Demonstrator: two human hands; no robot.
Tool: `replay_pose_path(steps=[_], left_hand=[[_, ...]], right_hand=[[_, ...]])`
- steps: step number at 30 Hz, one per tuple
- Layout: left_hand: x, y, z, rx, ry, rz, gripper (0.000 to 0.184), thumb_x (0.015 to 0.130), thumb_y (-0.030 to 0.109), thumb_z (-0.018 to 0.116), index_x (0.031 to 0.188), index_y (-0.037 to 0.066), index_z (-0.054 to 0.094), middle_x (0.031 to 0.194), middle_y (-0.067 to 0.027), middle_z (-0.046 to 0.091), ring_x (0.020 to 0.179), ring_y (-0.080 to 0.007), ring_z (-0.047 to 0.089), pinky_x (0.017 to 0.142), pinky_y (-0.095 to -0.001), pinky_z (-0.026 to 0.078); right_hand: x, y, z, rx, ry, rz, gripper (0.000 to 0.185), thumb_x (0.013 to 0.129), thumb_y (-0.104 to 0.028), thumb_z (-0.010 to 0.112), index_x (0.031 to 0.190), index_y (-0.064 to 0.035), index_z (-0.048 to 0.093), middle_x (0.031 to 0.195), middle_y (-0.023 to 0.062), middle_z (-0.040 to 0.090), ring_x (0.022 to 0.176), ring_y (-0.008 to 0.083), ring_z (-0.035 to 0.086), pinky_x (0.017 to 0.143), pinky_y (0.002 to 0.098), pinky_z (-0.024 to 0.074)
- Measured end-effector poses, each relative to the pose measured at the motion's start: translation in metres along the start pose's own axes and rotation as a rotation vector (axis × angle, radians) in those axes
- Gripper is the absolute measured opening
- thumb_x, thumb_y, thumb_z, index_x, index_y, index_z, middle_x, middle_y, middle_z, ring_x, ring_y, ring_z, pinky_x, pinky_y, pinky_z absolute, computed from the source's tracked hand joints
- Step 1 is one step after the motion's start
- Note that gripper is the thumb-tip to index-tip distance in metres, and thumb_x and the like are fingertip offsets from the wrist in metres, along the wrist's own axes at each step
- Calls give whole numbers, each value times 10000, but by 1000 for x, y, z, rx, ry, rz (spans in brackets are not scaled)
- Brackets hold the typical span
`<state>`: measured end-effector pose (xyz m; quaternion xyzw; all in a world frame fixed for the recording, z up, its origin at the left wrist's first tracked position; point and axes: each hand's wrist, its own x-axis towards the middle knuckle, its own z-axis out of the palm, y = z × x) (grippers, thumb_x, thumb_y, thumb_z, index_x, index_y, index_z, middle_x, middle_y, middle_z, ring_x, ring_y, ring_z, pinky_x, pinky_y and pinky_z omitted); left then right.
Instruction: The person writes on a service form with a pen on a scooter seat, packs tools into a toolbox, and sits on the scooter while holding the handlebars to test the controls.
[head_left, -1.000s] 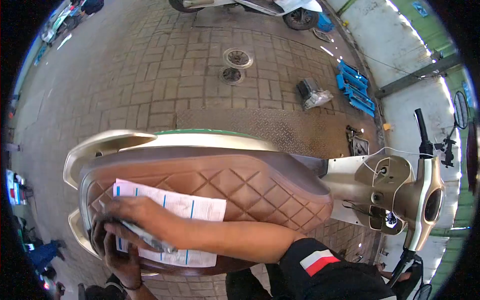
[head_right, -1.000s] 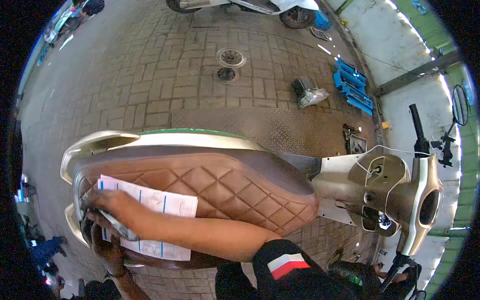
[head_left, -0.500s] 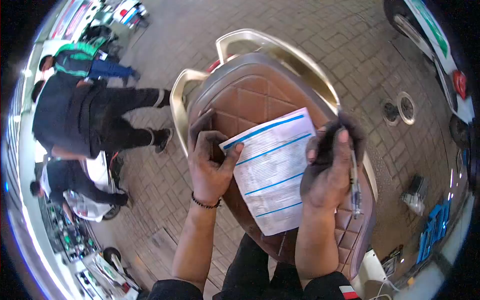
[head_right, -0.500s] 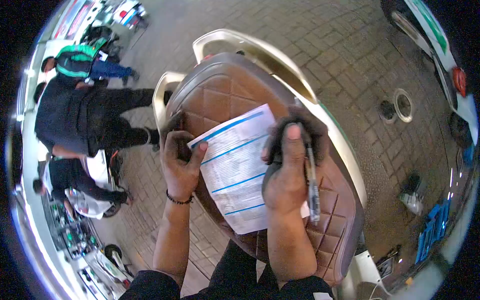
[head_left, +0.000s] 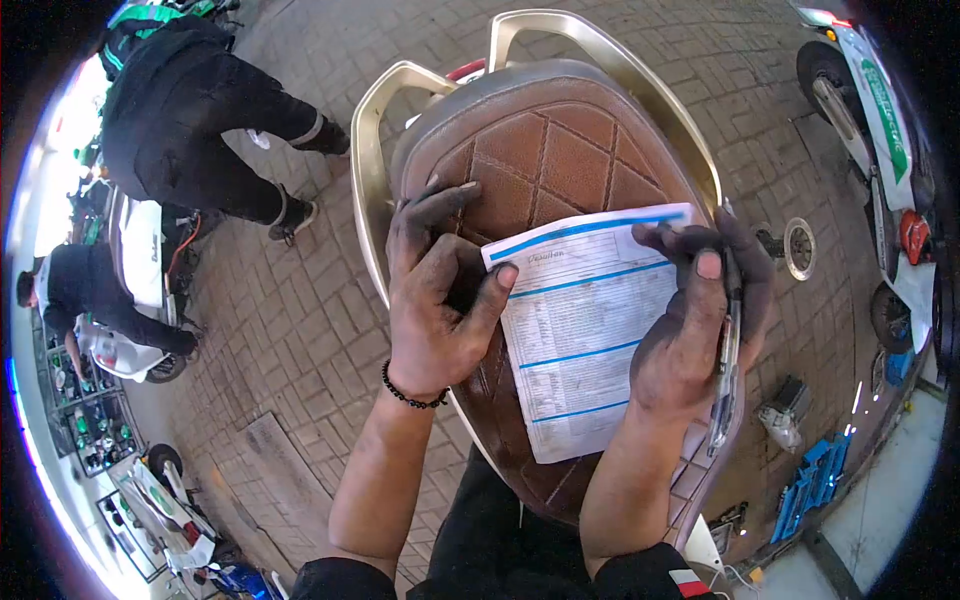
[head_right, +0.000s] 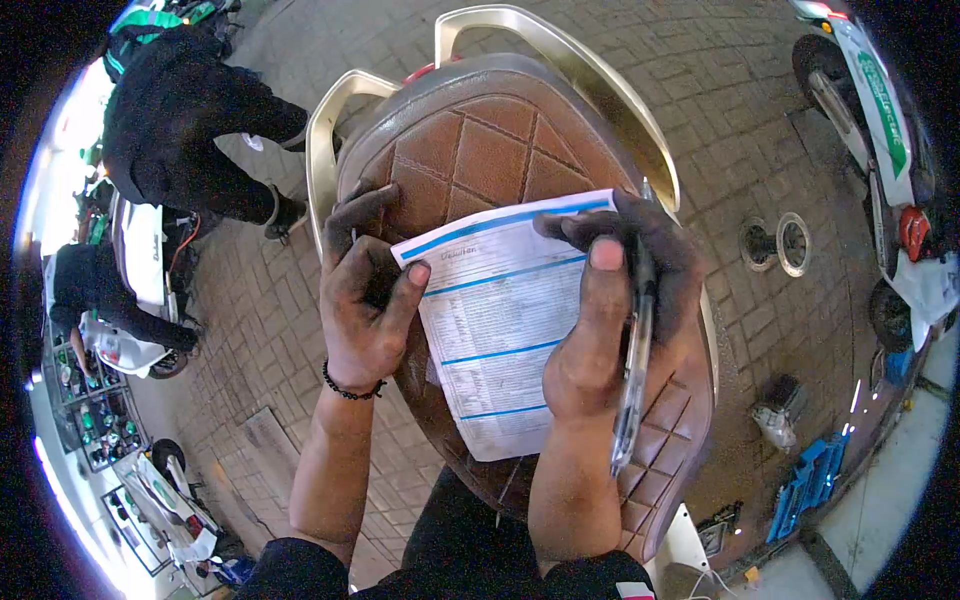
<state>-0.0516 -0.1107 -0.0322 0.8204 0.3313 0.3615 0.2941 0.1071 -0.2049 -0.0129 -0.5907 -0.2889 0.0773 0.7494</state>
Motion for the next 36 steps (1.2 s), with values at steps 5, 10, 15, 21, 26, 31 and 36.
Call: replay_pose_path(steps=[5,10,15,21,26,31,36], left_hand=[[4,-2,-3,29,-7,24,247,813,223,695,717,33,571,1228,-167,552,1248,-372,416,1034,-460,293],[3,-5,-3,48,0,43,242,825,231,678,723,34,581,1216,-160,560,1223,-359,437,1029,-460,288],[4,-3,-3,66,-1,64,199,816,205,667,740,38,593,1210,-154,564,1196,-350,455,1023,-456,293],[5,-1,-1,92,17,58,179,819,205,661,779,44,591,1205,-153,562,1201,-354,454,1018,-451,301],[3,-1,-1,79,8,54,211,840,231,651,771,43,585,1194,-155,563,1201,-362,457,1016,-459,304],[5,0,0,128,4,71,231,850,234,645,771,28,573,1196,-160,560,1192,-365,462,1006,-463,310],[10,20,4,230,43,168,229,791,105,636,1009,161,678,1249,-135,547,1246,-349,438,1074,-466,259]], right_hand=[[3,0,4,68,-48,78,313,922,-143,538,1158,63,523,893,147,630,842,256,642,759,389,537],[8,3,1,159,34,120,298,915,-161,561,1134,40,537,869,145,640,761,245,650,776,376,531],[13,-6,-4,30,-77,144,330,907,-185,583,1148,39,552,845,131,645,783,224,644,773,329,508],[31,8,-29,49,-401,90,517,940,-363,546,1252,46,500,944,157,633,851,243,608,810,373,477],[24,12,-34,288,-318,83,630,944,-512,458,1247,37,520,925,147,630,808,222,586,746,341,458],[26,3,-38,86,-381,187,467,902,-359,620,1076,73,589,809,133,634,683,176,601,626,293,476],[22,-9,-24,-40,-243,272,215,753,-61,764,732,-18,555,658,28,592,549,69,522,491,195,395]])
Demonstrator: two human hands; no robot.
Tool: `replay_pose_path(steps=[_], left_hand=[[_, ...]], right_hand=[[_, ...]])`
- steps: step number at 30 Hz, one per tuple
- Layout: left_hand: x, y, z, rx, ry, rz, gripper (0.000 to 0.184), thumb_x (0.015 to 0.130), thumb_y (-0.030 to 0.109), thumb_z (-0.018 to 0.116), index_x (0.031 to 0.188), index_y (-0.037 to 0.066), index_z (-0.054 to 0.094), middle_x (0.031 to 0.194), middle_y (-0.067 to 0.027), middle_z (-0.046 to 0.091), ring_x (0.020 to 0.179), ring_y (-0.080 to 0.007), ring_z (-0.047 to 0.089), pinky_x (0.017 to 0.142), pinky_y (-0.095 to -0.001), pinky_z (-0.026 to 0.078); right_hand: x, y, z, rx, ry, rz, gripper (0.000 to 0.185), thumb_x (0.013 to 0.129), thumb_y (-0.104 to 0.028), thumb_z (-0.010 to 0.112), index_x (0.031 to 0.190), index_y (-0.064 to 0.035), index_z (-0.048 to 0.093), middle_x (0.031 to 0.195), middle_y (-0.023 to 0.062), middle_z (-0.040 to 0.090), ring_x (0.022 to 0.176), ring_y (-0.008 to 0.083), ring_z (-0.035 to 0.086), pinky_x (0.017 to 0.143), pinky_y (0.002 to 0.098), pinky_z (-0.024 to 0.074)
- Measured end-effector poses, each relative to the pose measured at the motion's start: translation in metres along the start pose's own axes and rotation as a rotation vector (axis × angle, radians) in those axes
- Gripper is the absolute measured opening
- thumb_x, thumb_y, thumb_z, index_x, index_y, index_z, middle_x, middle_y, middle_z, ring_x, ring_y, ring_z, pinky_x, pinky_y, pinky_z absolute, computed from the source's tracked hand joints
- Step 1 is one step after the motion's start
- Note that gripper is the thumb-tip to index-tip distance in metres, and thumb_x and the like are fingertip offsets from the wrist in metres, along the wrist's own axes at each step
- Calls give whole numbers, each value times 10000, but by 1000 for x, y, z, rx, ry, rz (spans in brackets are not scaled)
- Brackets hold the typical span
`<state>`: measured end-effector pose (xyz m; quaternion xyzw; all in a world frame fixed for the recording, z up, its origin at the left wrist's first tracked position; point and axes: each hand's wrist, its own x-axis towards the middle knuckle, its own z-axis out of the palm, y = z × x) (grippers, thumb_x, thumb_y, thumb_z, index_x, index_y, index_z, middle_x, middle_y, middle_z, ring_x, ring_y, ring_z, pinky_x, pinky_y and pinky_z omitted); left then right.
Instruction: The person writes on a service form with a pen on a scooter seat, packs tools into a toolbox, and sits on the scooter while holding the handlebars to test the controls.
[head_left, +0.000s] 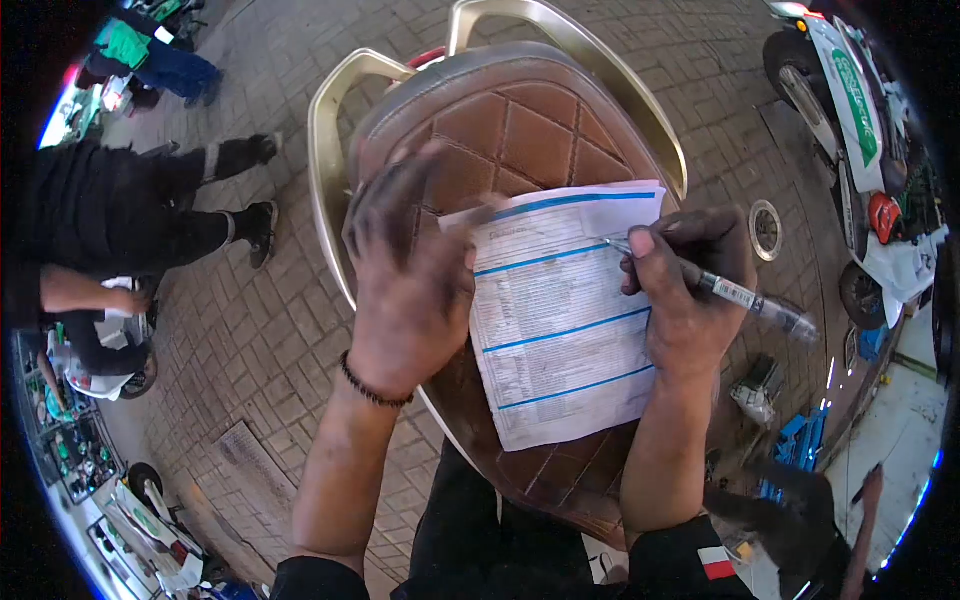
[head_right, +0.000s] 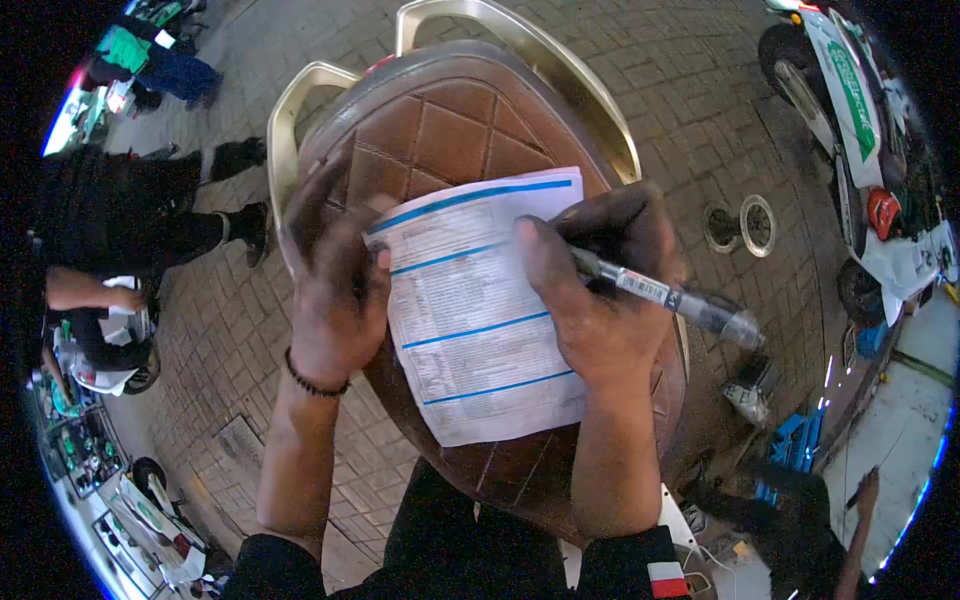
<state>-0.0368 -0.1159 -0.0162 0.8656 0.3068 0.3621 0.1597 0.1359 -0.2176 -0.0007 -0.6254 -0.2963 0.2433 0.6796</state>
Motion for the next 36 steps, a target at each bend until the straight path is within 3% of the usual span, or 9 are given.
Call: replay_pose_path(steps=[1,2,4,8,12,16,22,36], left_hand=[[5,9,-11,273,-173,179,397,778,38,597,1077,283,688,1295,-90,527,1278,-311,416,1106,-480,212],[10,9,-11,261,-174,175,397,778,38,597,1077,283,688,1295,-90,527,1278,-311,416,1106,-480,212],[24,1,-6,249,-460,366,304,706,166,731,989,276,716,1320,-102,512,1283,-305,421,1080,-449,262],[75,0,-9,55,-564,417,242,706,141,698,937,212,699,1258,-111,538,1205,-295,480,1023,-471,314],[84,-13,25,-164,-516,516,265,704,113,664,958,183,693,1271,-113,525,1211,-325,462,1026,-486,305],[80,-15,23,-196,-567,595,302,745,106,635,1004,237,719,1310,-69,519,1255,-296,438,1033,-503,277],[73,-14,29,-184,-506,542,232,751,101,640,922,223,740,1301,-62,534,1251,-292,450,1023,-497,292],[83,-19,36,-206,-505,504,273,745,67,630,935,231,737,1275,-60,551,1213,-283,485,1018,-487,308]], right_hand=[[2,2,0,-34,6,-65,236,776,-72,748,741,-29,518,647,40,570,523,84,517,469,206,401],[3,4,-1,-69,8,-131,257,799,-82,731,750,-41,482,636,53,549,497,100,513,448,216,407],[3,-1,-2,-65,27,-88,285,772,-87,759,698,-48,486,616,28,541,510,79,492,462,208,389],[4,-3,-11,-191,95,-69,335,734,-111,799,620,-51,490,562,-6,501,513,56,440,466,205,345],[1,1,-12,-287,64,-104,344,731,-117,799,597,-37,493,543,-1,488,502,57,420,457,213,325],[-4,5,-9,-333,91,-190,333,730,-109,794,591,-20,504,535,13,508,490,57,422,447,224,330],[-5,5,-6,-359,67,-217,305,720,-93,794,591,-17,528,522,11,515,482,51,422,438,226,333],[7,9,-7,-405,139,-194,292,731,-90,779,599,-20,528,526,0,499,485,57,400,450,235,319]])
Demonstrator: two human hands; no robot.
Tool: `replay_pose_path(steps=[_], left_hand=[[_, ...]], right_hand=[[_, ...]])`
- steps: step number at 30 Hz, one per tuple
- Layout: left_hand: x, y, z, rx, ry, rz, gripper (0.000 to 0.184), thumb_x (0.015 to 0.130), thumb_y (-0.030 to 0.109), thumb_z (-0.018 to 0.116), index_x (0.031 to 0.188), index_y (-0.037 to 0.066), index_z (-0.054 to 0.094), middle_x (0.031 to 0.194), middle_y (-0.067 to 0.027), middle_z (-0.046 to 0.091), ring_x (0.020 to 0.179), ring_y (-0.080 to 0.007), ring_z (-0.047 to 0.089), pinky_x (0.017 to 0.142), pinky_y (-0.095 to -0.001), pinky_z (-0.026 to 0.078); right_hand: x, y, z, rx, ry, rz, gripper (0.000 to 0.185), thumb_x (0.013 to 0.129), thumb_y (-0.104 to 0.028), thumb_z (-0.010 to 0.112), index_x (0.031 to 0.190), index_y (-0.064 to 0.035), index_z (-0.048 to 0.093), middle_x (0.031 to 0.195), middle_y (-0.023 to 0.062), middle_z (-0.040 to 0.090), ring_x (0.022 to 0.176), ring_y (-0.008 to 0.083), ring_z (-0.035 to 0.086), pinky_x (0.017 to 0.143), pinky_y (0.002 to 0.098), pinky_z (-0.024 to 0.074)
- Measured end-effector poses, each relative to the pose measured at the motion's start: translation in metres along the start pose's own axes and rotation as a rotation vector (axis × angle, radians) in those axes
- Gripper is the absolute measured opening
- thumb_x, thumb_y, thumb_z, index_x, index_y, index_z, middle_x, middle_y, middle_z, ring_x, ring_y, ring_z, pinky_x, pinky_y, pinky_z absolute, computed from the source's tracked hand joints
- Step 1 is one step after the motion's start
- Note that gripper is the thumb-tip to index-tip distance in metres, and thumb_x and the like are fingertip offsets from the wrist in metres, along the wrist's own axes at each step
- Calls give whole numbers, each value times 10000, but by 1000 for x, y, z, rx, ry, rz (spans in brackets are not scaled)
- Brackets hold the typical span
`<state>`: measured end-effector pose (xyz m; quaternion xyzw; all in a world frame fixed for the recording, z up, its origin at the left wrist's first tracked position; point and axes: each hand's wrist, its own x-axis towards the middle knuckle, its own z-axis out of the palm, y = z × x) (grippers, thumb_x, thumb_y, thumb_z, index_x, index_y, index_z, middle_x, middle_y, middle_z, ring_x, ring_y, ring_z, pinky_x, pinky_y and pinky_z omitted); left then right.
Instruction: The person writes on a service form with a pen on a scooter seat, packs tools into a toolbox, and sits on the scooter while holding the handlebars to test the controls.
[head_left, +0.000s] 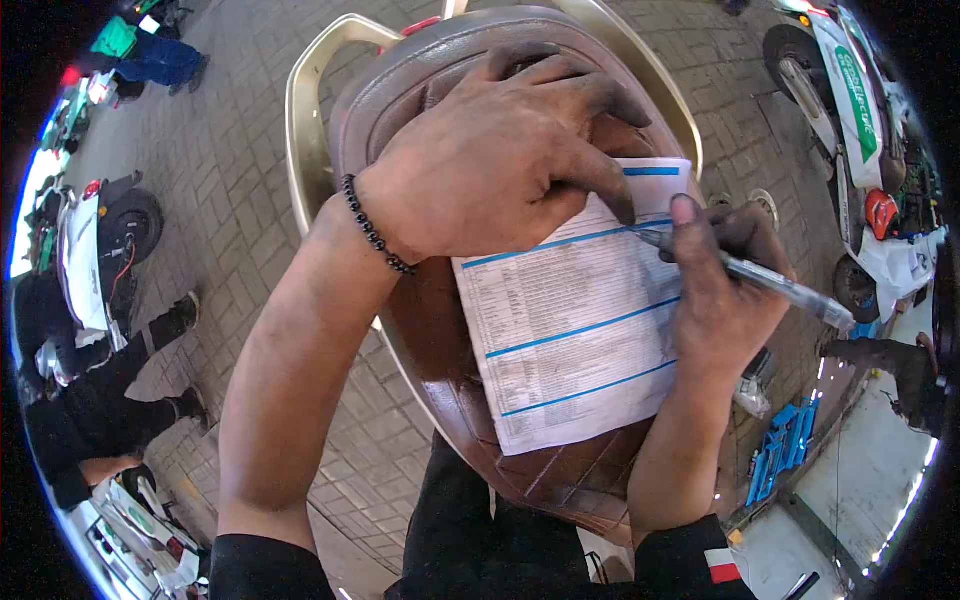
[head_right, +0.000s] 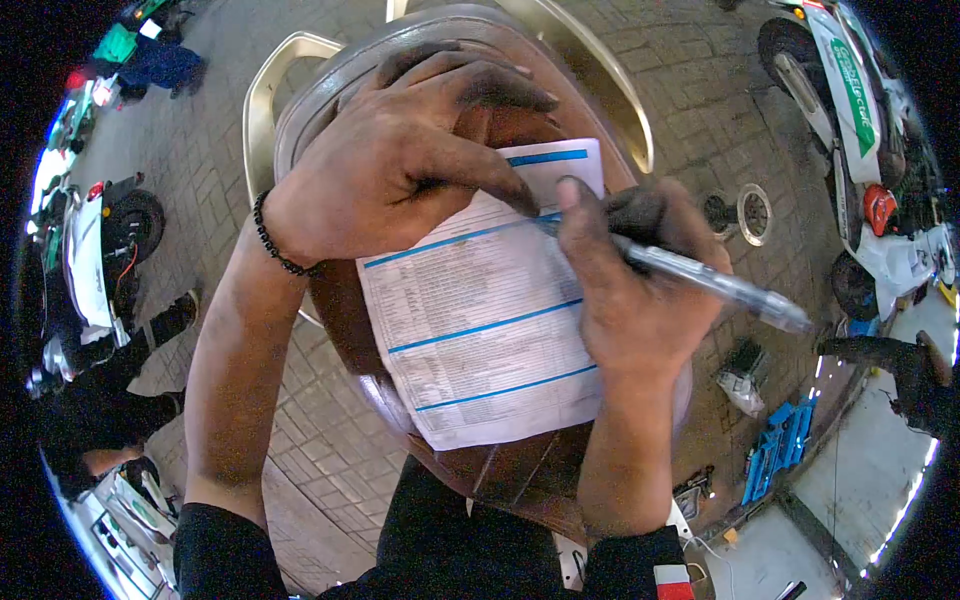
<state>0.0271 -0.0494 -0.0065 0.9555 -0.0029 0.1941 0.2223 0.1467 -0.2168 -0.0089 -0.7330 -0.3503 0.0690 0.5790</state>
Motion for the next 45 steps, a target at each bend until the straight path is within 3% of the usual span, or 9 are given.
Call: replay_pose_path(steps=[6,7,11,13,24,44,45], left_hand=[[26,-53,6,37,51,57,262,748,153,635,962,268,734,1172,-41,572,1218,-258,456,998,-528,340],[-1,-6,3,46,62,49,258,747,152,636,957,264,735,1167,-40,571,1218,-258,457,994,-527,343],[-1,-4,1,60,36,36,254,745,158,637,956,260,734,1160,-43,572,1220,-262,454,988,-539,342],[0,-1,-2,30,-20,8,261,733,104,646,927,251,739,1282,-63,535,1223,-289,472,1035,-497,281],[0,0,-4,-2,-28,4,280,698,87,652,937,206,737,1253,-86,555,1198,-295,495,1037,-467,301],[-2,-2,1,24,16,14,310,700,123,674,969,265,735,1292,-62,533,1228,-285,465,1060,-490,255],[-2,-2,1,42,47,34,253,723,161,651,942,256,737,1204,-50,560,1208,-278,471,1040,-517,283]], right_hand=[[42,8,22,57,-2,102,289,752,-81,766,620,-49,510,543,-26,486,507,45,390,460,220,292],[2,-10,-1,75,-24,90,289,752,-81,766,620,-49,510,543,-26,486,507,45,390,460,220,292],[-1,-10,1,115,-13,122,283,760,-78,759,627,-43,512,546,-19,493,508,44,407,460,216,305],[-3,-8,1,99,27,108,285,761,-78,758,623,-41,511,545,-16,494,506,45,408,459,216,307],[-3,3,-1,33,-34,-20,303,744,-83,766,583,-26,516,517,5,479,483,62,395,449,238,322],[-3,-7,0,104,-16,79,258,781,-93,760,652,-26,546,580,18,570,515,63,472,476,211,353],[-3,-7,-2,120,-36,94,249,782,-97,759,660,-25,554,586,20,578,516,64,482,480,208,359]])
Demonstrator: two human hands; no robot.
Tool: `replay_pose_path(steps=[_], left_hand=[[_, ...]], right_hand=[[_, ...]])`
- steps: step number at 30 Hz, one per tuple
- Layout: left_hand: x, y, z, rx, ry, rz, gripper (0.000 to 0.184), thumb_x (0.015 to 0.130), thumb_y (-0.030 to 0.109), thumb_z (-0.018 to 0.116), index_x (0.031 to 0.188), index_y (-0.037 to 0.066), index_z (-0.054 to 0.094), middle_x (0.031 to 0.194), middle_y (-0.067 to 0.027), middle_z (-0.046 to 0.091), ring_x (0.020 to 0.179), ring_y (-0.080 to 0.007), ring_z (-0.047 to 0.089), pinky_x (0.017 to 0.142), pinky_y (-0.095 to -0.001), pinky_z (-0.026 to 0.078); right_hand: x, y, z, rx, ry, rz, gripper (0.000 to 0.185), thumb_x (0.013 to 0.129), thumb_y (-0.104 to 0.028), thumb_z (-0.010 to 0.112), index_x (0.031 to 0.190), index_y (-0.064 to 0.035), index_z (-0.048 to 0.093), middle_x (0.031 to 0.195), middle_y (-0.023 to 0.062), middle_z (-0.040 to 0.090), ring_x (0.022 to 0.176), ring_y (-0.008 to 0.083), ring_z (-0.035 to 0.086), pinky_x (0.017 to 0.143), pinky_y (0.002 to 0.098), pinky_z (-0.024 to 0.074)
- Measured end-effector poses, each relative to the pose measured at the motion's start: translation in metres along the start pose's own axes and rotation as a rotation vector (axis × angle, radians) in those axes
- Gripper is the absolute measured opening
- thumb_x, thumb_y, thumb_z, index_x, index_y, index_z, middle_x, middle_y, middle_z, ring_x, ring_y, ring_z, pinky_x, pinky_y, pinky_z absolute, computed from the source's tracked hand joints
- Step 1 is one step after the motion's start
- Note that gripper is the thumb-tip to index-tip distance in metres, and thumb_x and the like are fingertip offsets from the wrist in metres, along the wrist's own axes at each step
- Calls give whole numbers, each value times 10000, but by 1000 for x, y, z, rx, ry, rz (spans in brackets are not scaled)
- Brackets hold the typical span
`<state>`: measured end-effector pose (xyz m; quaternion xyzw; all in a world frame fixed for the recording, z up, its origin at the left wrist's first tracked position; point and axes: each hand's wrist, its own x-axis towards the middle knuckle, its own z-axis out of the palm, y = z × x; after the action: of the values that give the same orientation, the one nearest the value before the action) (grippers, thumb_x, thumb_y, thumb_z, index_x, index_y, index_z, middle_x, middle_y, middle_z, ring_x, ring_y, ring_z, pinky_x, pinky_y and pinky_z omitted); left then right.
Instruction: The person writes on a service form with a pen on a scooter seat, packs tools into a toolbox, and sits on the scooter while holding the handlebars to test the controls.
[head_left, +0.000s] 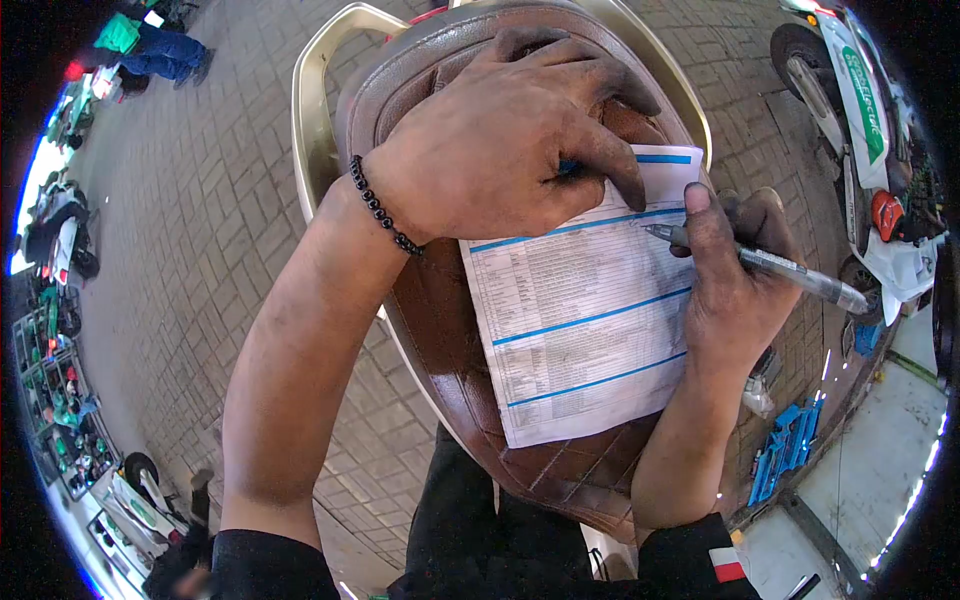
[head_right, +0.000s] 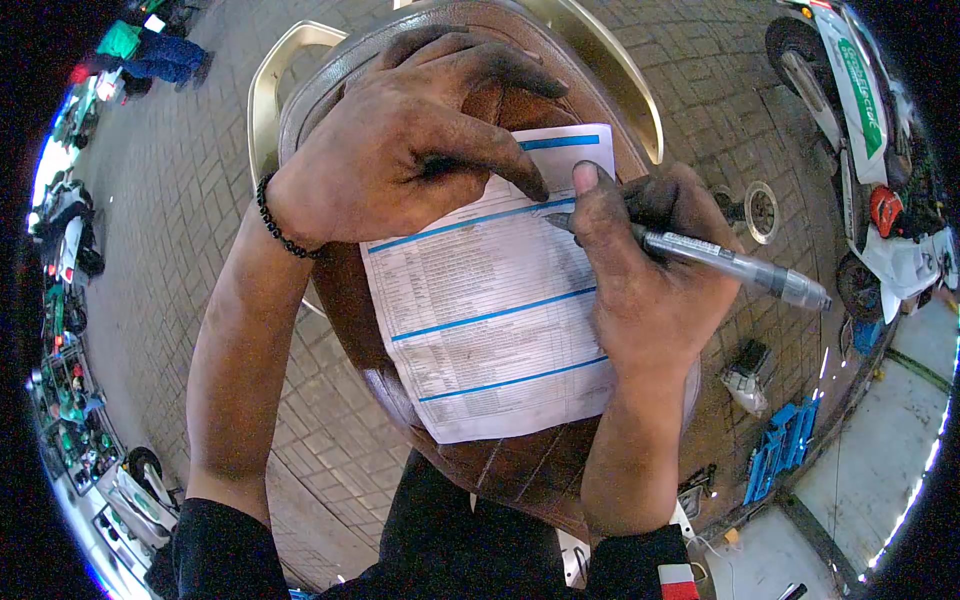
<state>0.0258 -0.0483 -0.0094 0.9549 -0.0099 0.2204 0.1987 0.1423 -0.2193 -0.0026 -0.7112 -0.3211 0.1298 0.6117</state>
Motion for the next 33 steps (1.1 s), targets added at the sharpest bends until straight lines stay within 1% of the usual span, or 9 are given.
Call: replay_pose_path(steps=[1,2,4,9,12,16,21,27,33], left_hand=[[0,0,0,18,31,21,207,746,199,629,915,248,738,1116,-39,588,1188,-270,476,1020,-545,310],[1,1,0,17,31,22,207,746,199,629,915,248,738,1116,-39,588,1188,-270,476,1020,-545,310],[1,2,-3,-11,-11,8,289,700,126,680,952,254,736,1261,-58,547,1208,-273,479,1044,-487,266],[1,1,-5,-29,-10,2,265,678,144,704,929,220,738,1236,-58,559,1190,-270,493,1027,-461,291],[3,4,-8,-64,-33,-9,267,660,160,726,922,208,737,1225,-63,569,1184,-273,497,1024,-447,300],[3,3,-7,-88,-41,-6,279,648,169,746,925,195,734,1223,-72,584,1181,-280,504,1030,-448,301],[12,7,-12,-97,-52,56,298,647,171,753,944,169,729,1238,-81,584,1180,-291,511,1030,-459,311],[14,5,-14,-122,-57,72,297,635,177,760,929,153,729,1223,-97,588,1169,-303,517,1023,-456,327],[14,6,-14,-122,-50,85,281,631,172,765,909,143,729,1214,-104,591,1160,-314,519,1017,-442,345]], right_hand=[[0,-1,-1,0,1,0,249,782,-97,759,660,-25,554,586,20,578,516,64,482,480,208,359],[1,-1,-2,0,-10,14,244,782,-102,760,665,-25,561,585,17,577,518,64,482,483,208,360],[2,-3,-3,-1,-21,28,238,782,-107,761,669,-26,567,584,13,575,519,64,482,487,209,360],[4,0,-11,-23,-119,46,240,770,-116,773,677,-24,571,590,3,569,536,58,469,502,207,360],[3,1,-6,46,-37,27,242,763,-111,778,676,-26,569,587,-10,549,535,55,454,496,206,345],[1,1,-4,10,-29,36,257,754,-100,783,656,-29,556,577,-19,527,533,51,430,483,208,325],[2,8,-6,-32,-47,-46,296,739,-93,790,613,-31,530,561,-7,511,512,47,389,463,214,304],[2,8,-2,-54,-56,-106,298,730,-126,801,609,-29,547,525,-6,490,491,49,403,445,227,316],[2,4,-2,-114,-74,-85,283,727,-114,802,620,-22,557,545,-3,507,497,49,420,450,221,327]])
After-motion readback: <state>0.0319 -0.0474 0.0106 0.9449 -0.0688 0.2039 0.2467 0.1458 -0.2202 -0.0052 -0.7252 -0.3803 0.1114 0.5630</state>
